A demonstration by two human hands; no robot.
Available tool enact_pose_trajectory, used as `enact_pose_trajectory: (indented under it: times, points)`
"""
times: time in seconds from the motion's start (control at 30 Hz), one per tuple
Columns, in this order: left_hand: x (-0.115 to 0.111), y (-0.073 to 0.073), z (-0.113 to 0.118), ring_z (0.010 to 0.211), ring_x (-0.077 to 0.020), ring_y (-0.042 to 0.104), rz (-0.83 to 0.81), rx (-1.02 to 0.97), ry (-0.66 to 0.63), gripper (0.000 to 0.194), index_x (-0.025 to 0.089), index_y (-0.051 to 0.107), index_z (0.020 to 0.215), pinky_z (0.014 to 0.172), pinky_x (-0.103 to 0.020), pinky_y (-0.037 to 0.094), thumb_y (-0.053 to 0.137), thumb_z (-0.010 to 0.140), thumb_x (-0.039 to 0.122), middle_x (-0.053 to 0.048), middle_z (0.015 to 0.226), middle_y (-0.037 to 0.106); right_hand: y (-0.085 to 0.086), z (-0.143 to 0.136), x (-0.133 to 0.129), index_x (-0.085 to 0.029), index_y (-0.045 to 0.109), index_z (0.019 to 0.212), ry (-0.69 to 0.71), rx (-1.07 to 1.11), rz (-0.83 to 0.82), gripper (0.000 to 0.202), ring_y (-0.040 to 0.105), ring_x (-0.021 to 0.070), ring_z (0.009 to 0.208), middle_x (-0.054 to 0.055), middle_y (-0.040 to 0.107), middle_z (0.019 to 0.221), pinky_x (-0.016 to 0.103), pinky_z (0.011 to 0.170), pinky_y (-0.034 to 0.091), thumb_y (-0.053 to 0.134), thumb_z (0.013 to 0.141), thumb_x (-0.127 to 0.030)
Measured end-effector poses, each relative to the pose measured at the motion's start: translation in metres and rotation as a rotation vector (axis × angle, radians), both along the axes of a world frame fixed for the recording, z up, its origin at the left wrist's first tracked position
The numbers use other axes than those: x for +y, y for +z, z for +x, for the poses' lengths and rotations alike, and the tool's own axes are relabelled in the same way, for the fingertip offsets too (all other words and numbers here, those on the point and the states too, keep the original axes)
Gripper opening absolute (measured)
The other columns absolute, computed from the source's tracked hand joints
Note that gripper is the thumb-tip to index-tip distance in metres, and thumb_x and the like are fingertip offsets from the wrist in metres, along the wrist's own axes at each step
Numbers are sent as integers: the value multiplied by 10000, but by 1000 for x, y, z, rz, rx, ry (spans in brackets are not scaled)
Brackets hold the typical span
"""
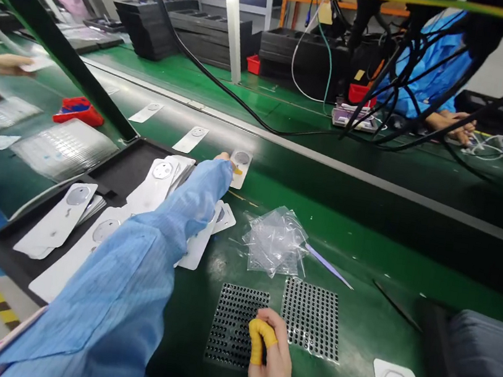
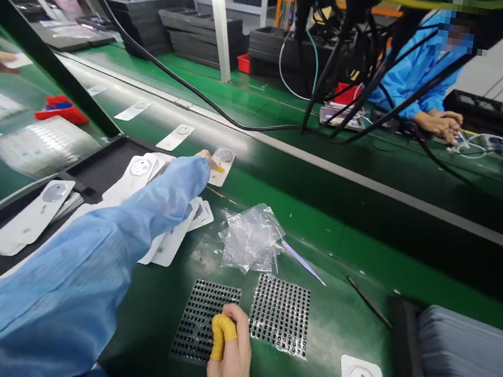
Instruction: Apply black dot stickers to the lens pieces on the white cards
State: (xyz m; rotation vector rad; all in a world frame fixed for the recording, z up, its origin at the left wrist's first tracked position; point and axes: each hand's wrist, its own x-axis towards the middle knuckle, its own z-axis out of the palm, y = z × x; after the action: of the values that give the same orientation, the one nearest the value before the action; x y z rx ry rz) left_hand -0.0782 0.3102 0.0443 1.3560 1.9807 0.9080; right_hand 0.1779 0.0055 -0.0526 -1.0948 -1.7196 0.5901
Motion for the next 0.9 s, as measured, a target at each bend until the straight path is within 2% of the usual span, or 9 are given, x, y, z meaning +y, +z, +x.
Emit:
enact_pose_trajectory:
  times: [0.1,0.17,0.27,0.37,0.4,0.47,0.6,0.73,0.9]
  points:
    - [-17,11,5,995,-215,625,-30,-60,-8,331,137,567,1194,843,-417,537,563,919,321,-95,1191,595,11,9,8,-195,583,1082,-66,-38,41,268,653,224,951,121,614,1032,328,738,605,478,877,-57]
    - [-52,10,17,966,-218,643,-25,-116,-45,325,134,568,1178,815,-411,552,613,884,265,-96,1140,629,22,15,15,-196,588,1070,-143,-63,66,265,641,218,945,114,611,1022,336,739,602,489,872,-50]
    - [-140,-4,47,991,-260,664,-25,-226,-143,549,126,473,1277,805,-384,572,682,774,190,-122,1151,657,45,20,26,-199,592,1068,-255,-98,137,284,624,209,944,102,609,1010,354,760,591,515,853,-29]
    - [-234,-12,83,1005,-296,676,-59,-459,-294,577,162,487,1268,772,-384,603,700,743,271,-129,1172,673,62,16,34,-198,601,1073,-291,-129,229,298,623,209,956,97,624,1011,383,804,575,553,836,-25]
    - [-258,-11,94,984,-292,686,-93,-518,-301,535,175,507,1241,753,-376,611,693,752,285,-119,1148,686,64,14,35,-203,598,1092,-279,-140,247,307,626,211,962,93,633,1014,404,830,567,554,840,-33]
    - [-289,-8,114,955,-283,701,-118,-601,-293,468,191,540,1200,736,-360,620,680,765,292,-103,1106,703,65,11,34,-217,577,1146,-236,-152,248,348,632,211,981,81,653,1023,440,882,547,537,850,-38]
    - [-304,-4,136,991,-284,693,-89,-644,-287,497,204,539,1238,775,-359,614,683,772,305,-102,1120,700,68,14,18,-223,535,1234,-147,-208,190,451,617,222,1081,90,661,1122,499,989,484,496,835,-17]
    - [-302,-3,138,1017,-294,682,-42,-579,-285,545,198,507,1301,843,-395,592,657,803,362,-120,1158,686,76,23,5,-213,493,1307,-17,-282,115,492,527,287,1244,133,548,1342,580,1038,416,455,830,-103]
    - [-303,-2,139,979,-282,698,29,-488,-353,541,214,487,1330,803,-366,601,638,817,298,-98,1113,709,77,24,5,-208,461,1352,-35,-247,127,537,475,312,1293,132,435,1449,578,1026,433,471,824,-112]
